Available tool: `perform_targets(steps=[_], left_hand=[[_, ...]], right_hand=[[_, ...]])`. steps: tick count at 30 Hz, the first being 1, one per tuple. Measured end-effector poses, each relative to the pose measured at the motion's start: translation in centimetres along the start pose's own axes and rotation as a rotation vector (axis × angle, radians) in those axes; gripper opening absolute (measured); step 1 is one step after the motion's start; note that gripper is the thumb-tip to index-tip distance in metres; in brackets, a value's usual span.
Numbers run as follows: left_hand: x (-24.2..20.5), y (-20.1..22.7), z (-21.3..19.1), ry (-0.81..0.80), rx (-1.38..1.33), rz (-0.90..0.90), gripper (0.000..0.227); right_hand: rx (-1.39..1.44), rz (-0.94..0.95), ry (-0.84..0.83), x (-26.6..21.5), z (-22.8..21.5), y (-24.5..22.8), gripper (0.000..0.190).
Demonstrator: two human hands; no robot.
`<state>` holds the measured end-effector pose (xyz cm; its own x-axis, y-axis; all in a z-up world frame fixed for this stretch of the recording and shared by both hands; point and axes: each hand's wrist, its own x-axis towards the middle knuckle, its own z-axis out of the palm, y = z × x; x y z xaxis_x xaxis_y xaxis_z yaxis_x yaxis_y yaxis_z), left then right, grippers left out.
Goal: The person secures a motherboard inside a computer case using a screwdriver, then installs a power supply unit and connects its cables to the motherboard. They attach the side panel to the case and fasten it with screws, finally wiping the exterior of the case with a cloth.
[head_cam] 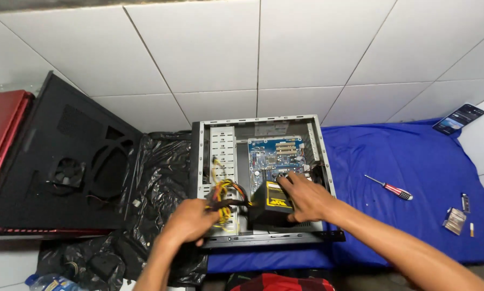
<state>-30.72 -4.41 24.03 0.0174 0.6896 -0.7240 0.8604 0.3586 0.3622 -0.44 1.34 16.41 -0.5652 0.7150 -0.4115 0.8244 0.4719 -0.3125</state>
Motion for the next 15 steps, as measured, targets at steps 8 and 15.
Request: perform_targets(steps=[8, 15], left_hand=[[11.7, 3.0, 7.8, -0.152, 0.275, 0.115, 0.045], [11.9, 6.1, 9.2, -0.276, 0.333, 0.141, 0.045]], right_hand=[[-0.001, 0.052, -0.186, -0.4, 4.2, 2.4, 0.105], [-0.107, -0.117, -0.159, 1.0, 7.7, 4.7, 0.104]])
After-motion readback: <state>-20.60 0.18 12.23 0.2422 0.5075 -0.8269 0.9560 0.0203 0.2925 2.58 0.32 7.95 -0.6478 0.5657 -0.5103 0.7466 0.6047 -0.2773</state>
